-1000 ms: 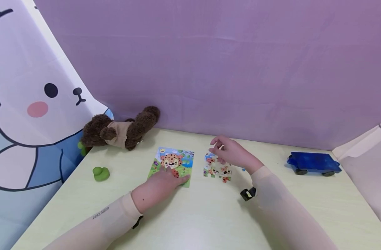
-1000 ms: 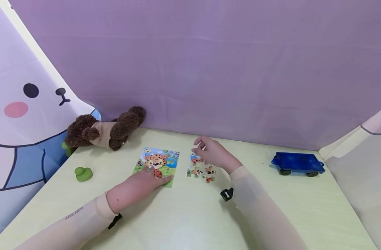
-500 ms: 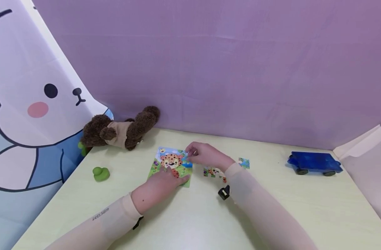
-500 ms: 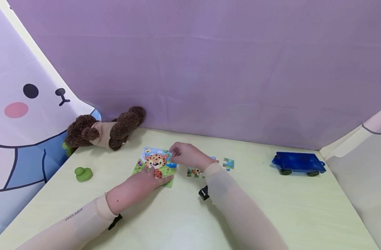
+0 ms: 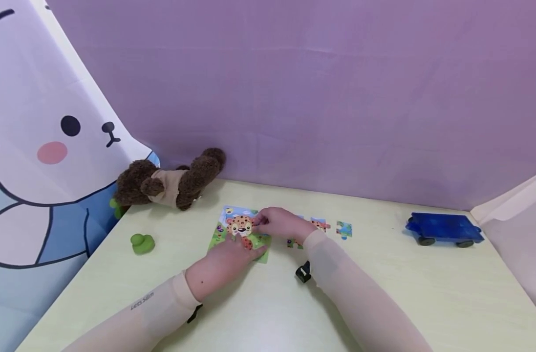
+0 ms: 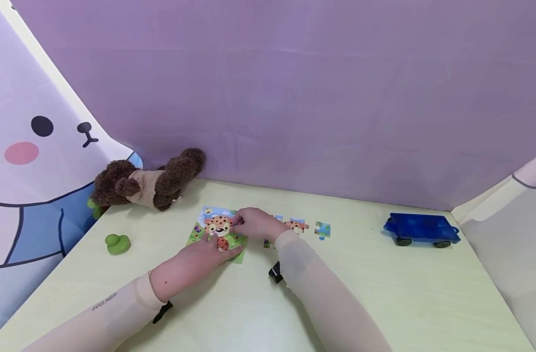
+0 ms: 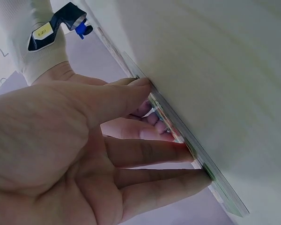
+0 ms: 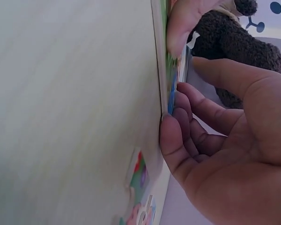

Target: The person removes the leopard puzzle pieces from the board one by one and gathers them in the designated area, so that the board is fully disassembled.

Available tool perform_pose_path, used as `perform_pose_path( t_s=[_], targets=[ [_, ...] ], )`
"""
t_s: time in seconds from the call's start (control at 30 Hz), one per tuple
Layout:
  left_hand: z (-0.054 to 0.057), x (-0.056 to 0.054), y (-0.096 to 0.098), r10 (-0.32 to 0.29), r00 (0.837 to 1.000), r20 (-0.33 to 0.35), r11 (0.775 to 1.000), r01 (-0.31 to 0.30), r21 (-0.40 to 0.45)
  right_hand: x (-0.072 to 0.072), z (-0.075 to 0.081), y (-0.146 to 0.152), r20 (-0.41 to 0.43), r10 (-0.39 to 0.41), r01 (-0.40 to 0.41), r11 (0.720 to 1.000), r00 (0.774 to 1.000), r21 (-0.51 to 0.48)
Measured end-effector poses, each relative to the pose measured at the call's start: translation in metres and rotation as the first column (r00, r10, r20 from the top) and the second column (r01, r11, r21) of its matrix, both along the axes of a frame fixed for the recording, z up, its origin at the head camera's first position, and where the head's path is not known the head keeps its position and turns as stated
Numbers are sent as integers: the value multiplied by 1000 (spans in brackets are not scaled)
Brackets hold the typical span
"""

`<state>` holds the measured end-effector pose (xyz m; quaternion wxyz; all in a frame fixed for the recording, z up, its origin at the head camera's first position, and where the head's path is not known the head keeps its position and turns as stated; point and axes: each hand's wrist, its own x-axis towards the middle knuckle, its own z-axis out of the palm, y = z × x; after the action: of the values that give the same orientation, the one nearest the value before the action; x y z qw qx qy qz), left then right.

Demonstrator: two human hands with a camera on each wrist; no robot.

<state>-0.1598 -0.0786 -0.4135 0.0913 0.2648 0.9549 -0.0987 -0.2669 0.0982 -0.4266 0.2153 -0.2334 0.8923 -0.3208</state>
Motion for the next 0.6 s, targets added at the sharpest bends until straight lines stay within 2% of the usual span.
perform_pose_path(
  t_s=[0.43, 0.6],
  targets=[
    [3, 0, 1, 9, 1000, 9, 1000, -9, -7, 1, 0, -5, -60, 31, -30, 999, 998, 24],
    [3, 1, 1, 4, 1000, 4, 1000, -4, -11, 1, -2, -5, -77, 18, -17, 1000, 997, 9]
  ],
)
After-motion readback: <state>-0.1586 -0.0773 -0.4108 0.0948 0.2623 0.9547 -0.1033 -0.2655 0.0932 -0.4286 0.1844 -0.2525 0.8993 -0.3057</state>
